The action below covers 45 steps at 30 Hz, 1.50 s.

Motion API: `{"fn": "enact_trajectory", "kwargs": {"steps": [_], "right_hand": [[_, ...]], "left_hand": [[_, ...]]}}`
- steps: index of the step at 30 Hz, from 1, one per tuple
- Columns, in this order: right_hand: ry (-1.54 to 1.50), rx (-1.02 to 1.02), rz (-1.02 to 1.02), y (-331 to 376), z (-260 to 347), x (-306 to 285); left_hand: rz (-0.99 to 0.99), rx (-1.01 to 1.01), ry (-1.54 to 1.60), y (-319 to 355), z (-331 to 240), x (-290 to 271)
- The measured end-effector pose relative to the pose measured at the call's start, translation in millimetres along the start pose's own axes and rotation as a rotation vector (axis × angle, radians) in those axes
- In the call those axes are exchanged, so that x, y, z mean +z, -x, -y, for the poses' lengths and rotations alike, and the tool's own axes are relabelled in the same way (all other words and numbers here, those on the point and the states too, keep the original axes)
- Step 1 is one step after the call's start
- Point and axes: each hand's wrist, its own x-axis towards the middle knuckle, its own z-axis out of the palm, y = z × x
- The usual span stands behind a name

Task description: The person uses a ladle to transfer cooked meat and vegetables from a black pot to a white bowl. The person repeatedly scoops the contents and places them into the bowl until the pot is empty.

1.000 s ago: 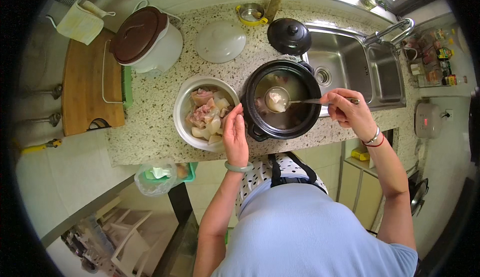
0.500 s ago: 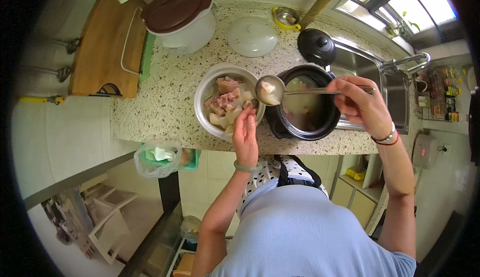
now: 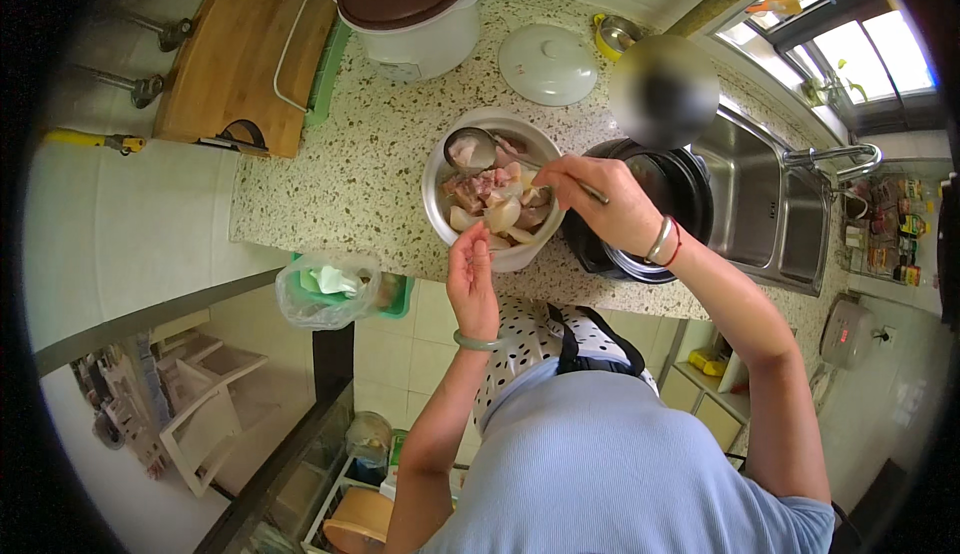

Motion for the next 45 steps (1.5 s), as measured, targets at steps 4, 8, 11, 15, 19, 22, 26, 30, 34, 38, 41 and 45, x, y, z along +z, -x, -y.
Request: {"fn": "enact_trajectory", "kwargs": {"steps": [4,8,11,15,19,22,26,30,34,38,41,45], "right_hand": [[0.339,-0.428,0.067,-2,-25,13],[0.836,-0.568,0.186,9,-22,23],[0.986,-0.613,0.179,18,-21,34],[1.023,-0.615,0.178,24,-30,43],[0.990,-0.618,0.090,24,-26,40],[0.847,-0.581,0.009,23,-24,32],[0.373,-0.343,-0.143,38,-11,8],[-0.237,0.167,-0.394,91,26,-43],[-0.399,0.265,-0.608,144,27,-95],[-0.386,0.460,-0.586,177,14,-112],[-0.410,0.608,-0.532,171,-9,-93],[-0.191,0.562,-0.518,145,-33,-69]], "left_hand": [[0.003,-0.016,0.021,0,1,-4],[-0.006,0.016,-0.005,-2,1,-4],[0.012,-0.018,-0.013,-4,-3,-5],[-0.001,-0.026,-0.028,-7,-7,-2],[-0.008,-0.010,-0.029,-8,-5,1],[-0.013,-0.006,-0.021,-10,-6,6],[0.010,-0.009,-0.110,-12,-5,13],[0.107,0.031,-0.115,-11,-7,35],[0.212,0.042,-0.164,-10,-6,55],[0.323,0.023,-0.198,-10,0,76],[0.385,0.045,-0.222,-12,10,85],[0.428,0.052,-0.284,-12,18,86]]}}
